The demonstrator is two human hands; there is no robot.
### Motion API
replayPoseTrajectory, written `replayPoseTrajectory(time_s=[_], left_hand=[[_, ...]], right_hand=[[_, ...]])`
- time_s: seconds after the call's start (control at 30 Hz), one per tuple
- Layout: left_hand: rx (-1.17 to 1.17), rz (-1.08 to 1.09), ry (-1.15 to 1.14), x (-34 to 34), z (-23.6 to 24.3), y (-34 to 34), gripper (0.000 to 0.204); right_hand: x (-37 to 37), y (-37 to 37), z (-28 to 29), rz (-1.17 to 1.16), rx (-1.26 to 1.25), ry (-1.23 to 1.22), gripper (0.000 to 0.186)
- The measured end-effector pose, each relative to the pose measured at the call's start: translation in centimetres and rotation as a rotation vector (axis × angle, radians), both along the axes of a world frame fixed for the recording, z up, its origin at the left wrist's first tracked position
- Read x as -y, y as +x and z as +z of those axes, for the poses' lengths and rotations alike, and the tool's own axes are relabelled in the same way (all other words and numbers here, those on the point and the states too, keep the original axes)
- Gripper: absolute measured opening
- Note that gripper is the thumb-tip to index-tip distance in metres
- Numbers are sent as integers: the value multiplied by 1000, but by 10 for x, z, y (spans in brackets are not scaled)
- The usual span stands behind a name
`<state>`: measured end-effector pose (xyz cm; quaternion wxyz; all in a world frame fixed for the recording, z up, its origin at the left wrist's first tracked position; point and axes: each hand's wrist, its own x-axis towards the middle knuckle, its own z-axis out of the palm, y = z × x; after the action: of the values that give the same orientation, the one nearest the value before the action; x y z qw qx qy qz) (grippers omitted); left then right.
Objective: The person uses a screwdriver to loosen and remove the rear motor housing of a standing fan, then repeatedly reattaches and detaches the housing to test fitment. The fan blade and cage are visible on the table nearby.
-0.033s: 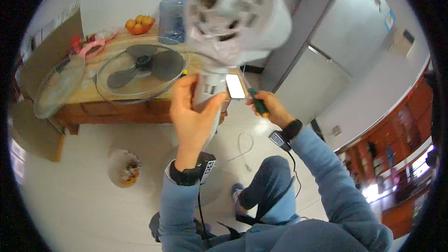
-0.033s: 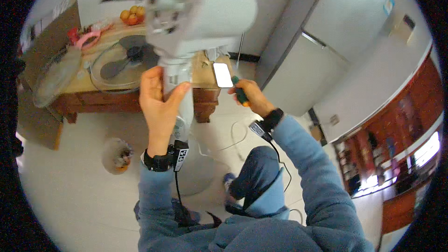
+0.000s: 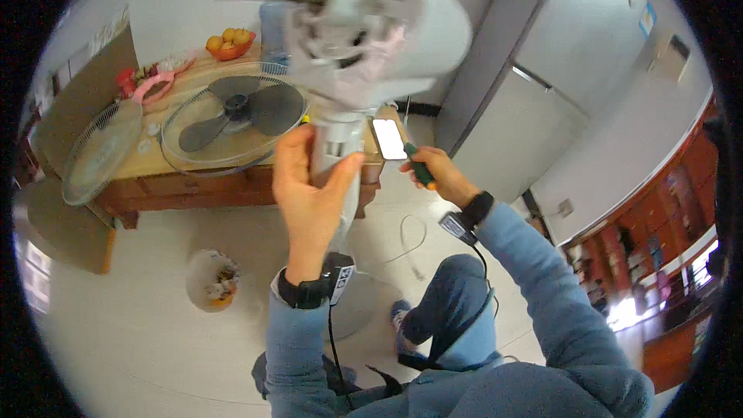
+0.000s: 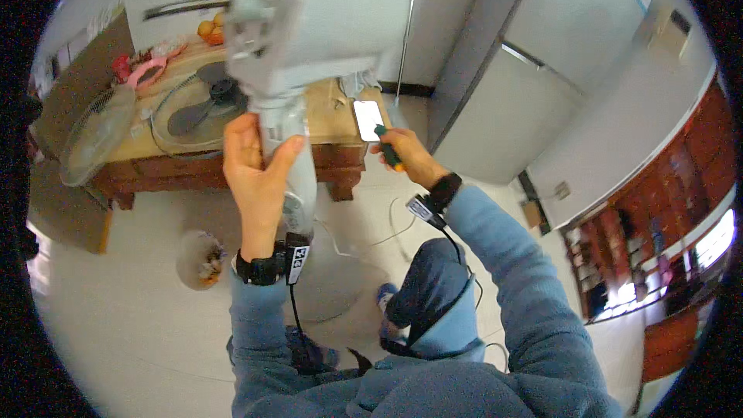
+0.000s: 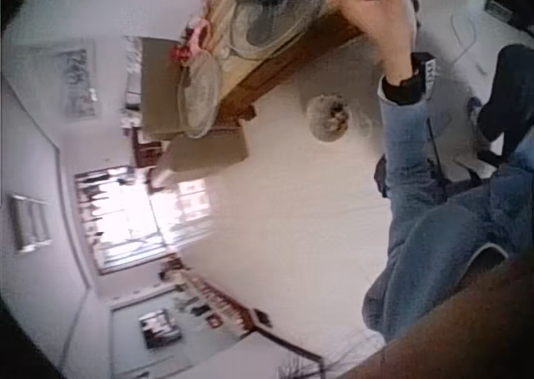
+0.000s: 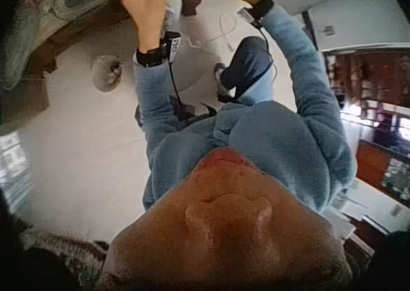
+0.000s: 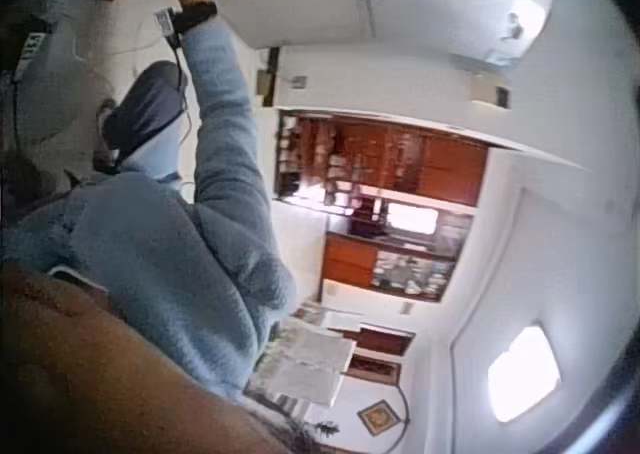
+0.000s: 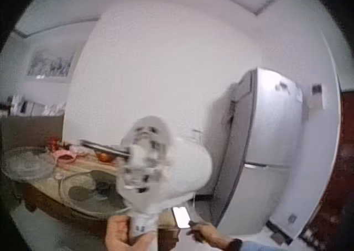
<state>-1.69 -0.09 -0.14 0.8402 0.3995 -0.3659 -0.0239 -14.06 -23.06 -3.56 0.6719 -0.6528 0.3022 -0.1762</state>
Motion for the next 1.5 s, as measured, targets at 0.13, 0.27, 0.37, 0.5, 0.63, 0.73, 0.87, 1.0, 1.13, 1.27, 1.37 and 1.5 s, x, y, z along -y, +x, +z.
replayPoseTrajectory(time_s=[0.13,0.27,0.37,0.5,0.63,0.73,0.87,1.0,1.13,1.27,1.37,1.5], left_hand=[[-64,66,64,-5,0,-12,54],[-53,93,120,-8,1,-9,54],[-80,70,119,-6,-2,-7,55],[-6,78,84,-5,-1,-5,57],[-28,19,111,-5,4,-4,57],[24,22,89,-5,3,-3,57],[25,-14,2,-3,-1,-1,53],[74,84,1,1,-1,-2,45],[74,75,-33,0,0,-5,45],[103,55,45,-1,-1,0,47],[155,152,-43,-1,-1,2,47],[143,131,-24,2,-1,1,45]], right_hand=[[6,37,-44,53,-31,-27,33],[15,95,-68,-46,-26,-91,49],[40,138,-88,-21,29,-327,49],[81,187,-121,32,82,-983,50],[96,204,-135,-34,113,-1523,39],[80,173,-94,46,50,-1138,31],[27,94,43,-152,501,-524,35],[-40,18,171,-28,628,-612,65],[-100,11,214,23,256,-900,92],[-134,9,235,104,114,-866,99],[-147,12,244,86,23,-867,80],[-159,15,249,149,-32,-876,73]])
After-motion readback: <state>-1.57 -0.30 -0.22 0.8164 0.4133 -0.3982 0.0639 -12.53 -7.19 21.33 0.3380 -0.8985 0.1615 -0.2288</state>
